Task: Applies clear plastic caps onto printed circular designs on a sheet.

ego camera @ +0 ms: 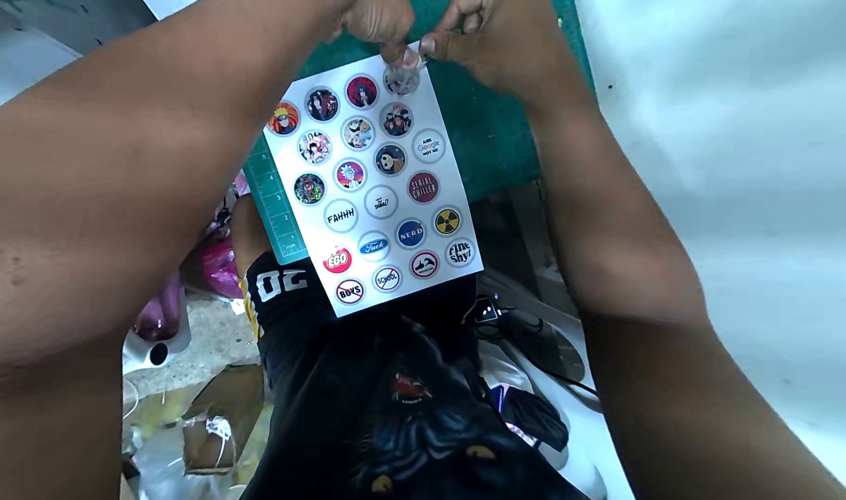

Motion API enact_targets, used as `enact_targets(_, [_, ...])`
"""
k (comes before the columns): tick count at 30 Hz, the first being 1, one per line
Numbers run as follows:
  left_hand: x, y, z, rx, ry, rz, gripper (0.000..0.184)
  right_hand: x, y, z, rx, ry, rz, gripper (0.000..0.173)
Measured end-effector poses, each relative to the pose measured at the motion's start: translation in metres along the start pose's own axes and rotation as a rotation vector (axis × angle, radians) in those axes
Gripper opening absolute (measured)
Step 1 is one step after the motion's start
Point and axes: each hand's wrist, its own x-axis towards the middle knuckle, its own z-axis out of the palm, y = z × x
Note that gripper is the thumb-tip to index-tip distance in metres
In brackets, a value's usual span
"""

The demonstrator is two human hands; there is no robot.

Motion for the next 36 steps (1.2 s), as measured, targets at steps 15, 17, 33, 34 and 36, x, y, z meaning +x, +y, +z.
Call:
enact_targets(15, [-0.005,0.011,0.011,0.201,-0.036,0.018,0.022,-0.002,-0.001,0.001,0.041,0.001,-0.022,0.035])
enact_targets(17, [-0.005,0.011,0.011,0.255,-0.038,0.001,0.023,-0.001,-0.002,0.001,0.03,-0.004,-0.016,0.036])
enact_targets(33, [-0.019,-0.029,0.011,0.382,0.028,0.13,0.037,0.0,-0.001,0.0,-0.006,-0.03,0.021,0.038])
enact_targets(34, [-0.017,-0.032,0.013,0.393,0.063,0.156,0.035,0.0,-0.002,-0.001,-0.003,-0.029,0.026,0.037])
enact_targets(36, [-0.016,-0.035,0.016,0.42,0.111,0.175,0.033,-0.001,-0.004,-0.001,-0.001,-0.031,0.041,0.037])
